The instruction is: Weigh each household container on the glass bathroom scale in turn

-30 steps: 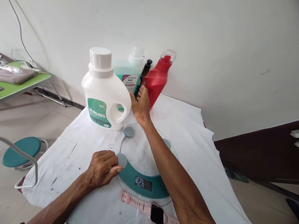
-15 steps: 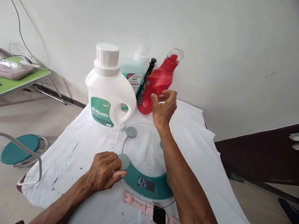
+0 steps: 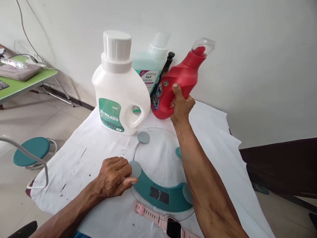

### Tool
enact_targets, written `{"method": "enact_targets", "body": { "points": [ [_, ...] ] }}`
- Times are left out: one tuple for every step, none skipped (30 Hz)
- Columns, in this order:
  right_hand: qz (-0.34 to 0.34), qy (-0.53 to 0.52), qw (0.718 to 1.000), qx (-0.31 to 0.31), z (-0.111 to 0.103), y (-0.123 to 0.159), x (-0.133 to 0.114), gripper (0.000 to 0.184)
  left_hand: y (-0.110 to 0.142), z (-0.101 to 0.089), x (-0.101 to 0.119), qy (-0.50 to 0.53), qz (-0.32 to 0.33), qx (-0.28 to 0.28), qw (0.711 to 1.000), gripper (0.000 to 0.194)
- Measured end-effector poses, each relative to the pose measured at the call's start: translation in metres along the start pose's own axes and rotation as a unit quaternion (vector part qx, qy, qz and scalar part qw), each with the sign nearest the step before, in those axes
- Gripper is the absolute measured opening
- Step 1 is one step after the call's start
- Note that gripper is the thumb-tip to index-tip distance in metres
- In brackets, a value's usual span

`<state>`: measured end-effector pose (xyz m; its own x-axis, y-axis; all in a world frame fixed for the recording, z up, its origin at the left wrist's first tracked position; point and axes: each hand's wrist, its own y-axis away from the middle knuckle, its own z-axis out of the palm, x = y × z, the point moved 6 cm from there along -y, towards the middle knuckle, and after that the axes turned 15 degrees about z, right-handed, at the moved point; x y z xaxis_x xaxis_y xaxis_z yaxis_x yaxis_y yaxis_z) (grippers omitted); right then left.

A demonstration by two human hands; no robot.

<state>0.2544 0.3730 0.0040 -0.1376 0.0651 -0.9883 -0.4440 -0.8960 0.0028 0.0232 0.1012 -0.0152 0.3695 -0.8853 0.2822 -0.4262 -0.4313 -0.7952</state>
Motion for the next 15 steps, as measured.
{"method": "enact_targets", "body": {
  "points": [
    [0.002, -0.003, 1.000, 0.014, -0.005, -0.001, -0.001, 0.059, 0.000, 0.000, -0.001, 0.001, -0.003, 0.001, 1.000, 0.049],
    [0.001, -0.005, 1.000, 0.018, -0.009, -0.002, -0.003, 0.059, 0.001, 0.001, -0.001, 0.001, -0.006, 0.001, 1.000, 0.049],
    [0.000, -0.006, 1.000, 0.017, -0.013, -0.003, -0.004, 0.058, 0.001, 0.001, -0.001, 0.000, -0.009, 0.002, 1.000, 0.049],
    [-0.002, -0.010, 1.000, 0.019, -0.017, -0.002, -0.006, 0.057, 0.001, 0.001, -0.002, -0.001, -0.011, 0.004, 1.000, 0.049],
    [-0.002, -0.019, 0.999, 0.026, -0.022, -0.001, -0.009, 0.058, 0.001, 0.000, -0.002, -0.001, -0.012, 0.005, 1.000, 0.049],
    [-0.002, -0.029, 0.999, 0.037, -0.028, 0.001, -0.012, 0.059, 0.001, 0.000, -0.003, -0.001, -0.014, 0.005, 1.000, 0.048],
    [-0.001, -0.041, 0.998, 0.051, -0.033, 0.004, -0.017, 0.061, 0.001, 0.000, -0.003, -0.001, -0.016, 0.005, 1.000, 0.048],
    [-0.002, -0.053, 0.997, 0.064, -0.039, 0.007, -0.023, 0.062, 0.001, 0.000, -0.003, -0.001, -0.017, 0.006, 1.000, 0.048],
    [-0.006, -0.063, 0.995, 0.071, -0.044, 0.011, -0.031, 0.064, 0.001, 0.000, -0.003, -0.001, -0.016, 0.006, 1.000, 0.049],
    [-0.013, -0.069, 0.995, 0.073, -0.049, 0.016, -0.041, 0.065, 0.001, -0.001, -0.003, -0.002, -0.013, 0.006, 1.000, 0.049],
    [-0.022, -0.071, 0.995, 0.070, -0.054, 0.021, -0.052, 0.066, 0.000, -0.002, -0.002, -0.003, -0.011, 0.005, 1.000, 0.050],
    [-0.029, -0.070, 0.995, 0.063, -0.059, 0.027, -0.064, 0.068, 0.000, -0.002, -0.002, -0.005, -0.009, 0.005, 1.000, 0.050],
    [-0.034, -0.063, 0.996, 0.052, -0.064, 0.034, -0.076, 0.070, -0.001, -0.003, -0.001, -0.006, -0.008, 0.005, 1.000, 0.051],
    [-0.036, -0.051, 0.997, 0.036, -0.068, 0.041, -0.087, 0.074, -0.001, -0.005, -0.001, -0.007, -0.008, 0.004, 1.000, 0.051],
    [-0.037, -0.033, 0.999, 0.018, -0.073, 0.050, -0.098, 0.077, -0.001, -0.006, -0.001, -0.009, -0.010, 0.005, 1.000, 0.051]
  ]
}}
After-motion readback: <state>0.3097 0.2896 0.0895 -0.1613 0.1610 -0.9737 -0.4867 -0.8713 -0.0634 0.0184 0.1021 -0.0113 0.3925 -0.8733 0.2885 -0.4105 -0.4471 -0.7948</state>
